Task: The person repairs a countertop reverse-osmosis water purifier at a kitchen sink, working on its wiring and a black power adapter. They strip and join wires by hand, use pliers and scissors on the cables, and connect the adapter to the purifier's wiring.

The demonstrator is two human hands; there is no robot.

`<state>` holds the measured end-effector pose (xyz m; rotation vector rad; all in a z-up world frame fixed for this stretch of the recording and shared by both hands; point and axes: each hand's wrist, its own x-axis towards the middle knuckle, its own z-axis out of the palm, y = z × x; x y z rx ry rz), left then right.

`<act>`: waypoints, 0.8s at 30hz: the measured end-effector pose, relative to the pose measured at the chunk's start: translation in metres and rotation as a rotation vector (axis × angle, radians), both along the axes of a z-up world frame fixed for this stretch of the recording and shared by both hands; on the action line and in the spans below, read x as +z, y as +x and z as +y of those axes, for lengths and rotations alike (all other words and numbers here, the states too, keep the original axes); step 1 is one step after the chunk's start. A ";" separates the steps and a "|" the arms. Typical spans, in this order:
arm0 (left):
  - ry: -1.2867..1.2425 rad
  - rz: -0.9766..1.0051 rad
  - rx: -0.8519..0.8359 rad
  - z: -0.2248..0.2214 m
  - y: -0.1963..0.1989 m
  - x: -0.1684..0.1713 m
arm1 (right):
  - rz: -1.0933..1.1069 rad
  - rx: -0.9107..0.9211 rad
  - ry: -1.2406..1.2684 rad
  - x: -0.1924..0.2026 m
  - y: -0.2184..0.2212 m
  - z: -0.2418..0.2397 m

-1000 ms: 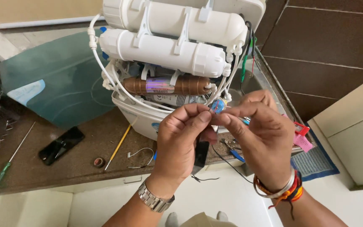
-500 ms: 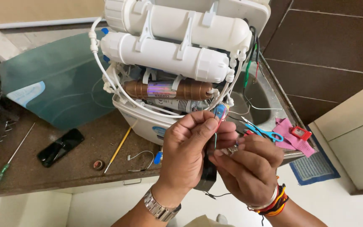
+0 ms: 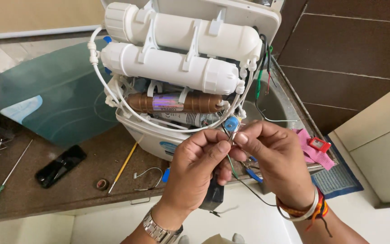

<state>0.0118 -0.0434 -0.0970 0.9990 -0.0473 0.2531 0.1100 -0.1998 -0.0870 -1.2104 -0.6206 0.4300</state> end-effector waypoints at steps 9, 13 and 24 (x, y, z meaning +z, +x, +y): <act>0.079 0.036 -0.070 -0.002 -0.013 -0.005 | -0.188 -0.023 -0.001 0.003 -0.022 -0.002; 0.101 -0.022 -0.100 -0.002 -0.021 -0.017 | -0.338 -0.080 -0.051 0.008 -0.032 0.002; 0.249 0.031 -0.108 0.005 -0.028 -0.002 | -0.179 -0.308 0.215 0.015 0.001 -0.013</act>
